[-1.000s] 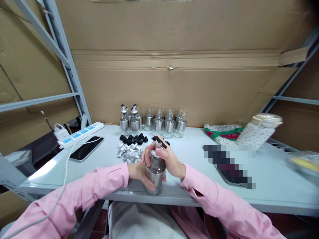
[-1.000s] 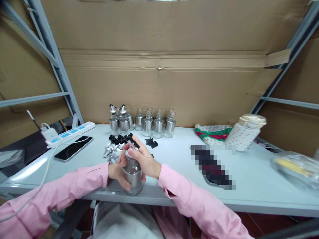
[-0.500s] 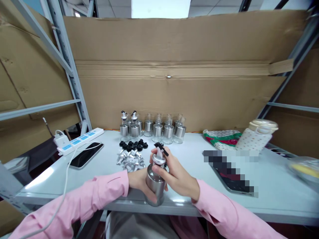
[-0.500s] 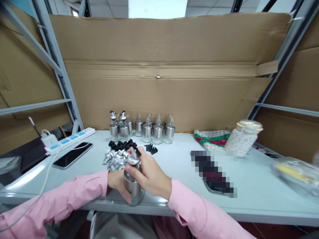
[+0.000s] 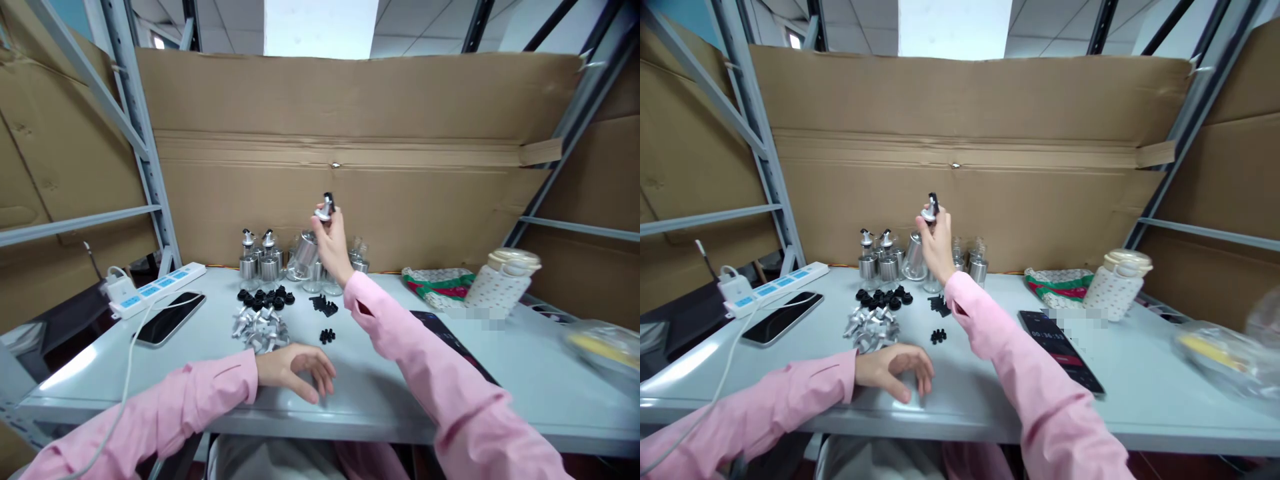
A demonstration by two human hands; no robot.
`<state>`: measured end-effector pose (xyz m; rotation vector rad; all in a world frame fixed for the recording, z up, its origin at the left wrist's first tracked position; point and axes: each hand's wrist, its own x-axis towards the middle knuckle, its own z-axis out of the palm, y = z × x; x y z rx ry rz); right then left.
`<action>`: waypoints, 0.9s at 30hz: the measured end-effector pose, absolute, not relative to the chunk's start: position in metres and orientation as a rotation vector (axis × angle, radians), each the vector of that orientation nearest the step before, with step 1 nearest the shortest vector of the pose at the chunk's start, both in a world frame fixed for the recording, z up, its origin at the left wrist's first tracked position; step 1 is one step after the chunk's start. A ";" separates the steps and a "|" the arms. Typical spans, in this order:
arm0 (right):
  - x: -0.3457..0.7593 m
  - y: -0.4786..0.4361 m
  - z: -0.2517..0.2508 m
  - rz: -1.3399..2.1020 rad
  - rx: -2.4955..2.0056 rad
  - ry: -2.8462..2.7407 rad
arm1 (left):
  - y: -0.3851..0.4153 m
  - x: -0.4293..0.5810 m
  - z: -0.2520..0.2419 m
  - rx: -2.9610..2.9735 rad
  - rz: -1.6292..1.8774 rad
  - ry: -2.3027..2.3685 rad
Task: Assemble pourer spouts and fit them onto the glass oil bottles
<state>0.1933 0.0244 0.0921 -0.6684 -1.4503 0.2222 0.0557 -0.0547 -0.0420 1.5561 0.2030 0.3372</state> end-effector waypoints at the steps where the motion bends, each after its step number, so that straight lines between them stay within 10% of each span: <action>1: 0.191 0.039 0.088 0.225 -0.718 -1.463 | -0.054 0.056 -0.042 1.546 0.338 0.206; 27: 0.166 0.123 0.025 0.400 -1.155 -1.506 | -0.050 0.058 -0.045 1.512 0.309 0.224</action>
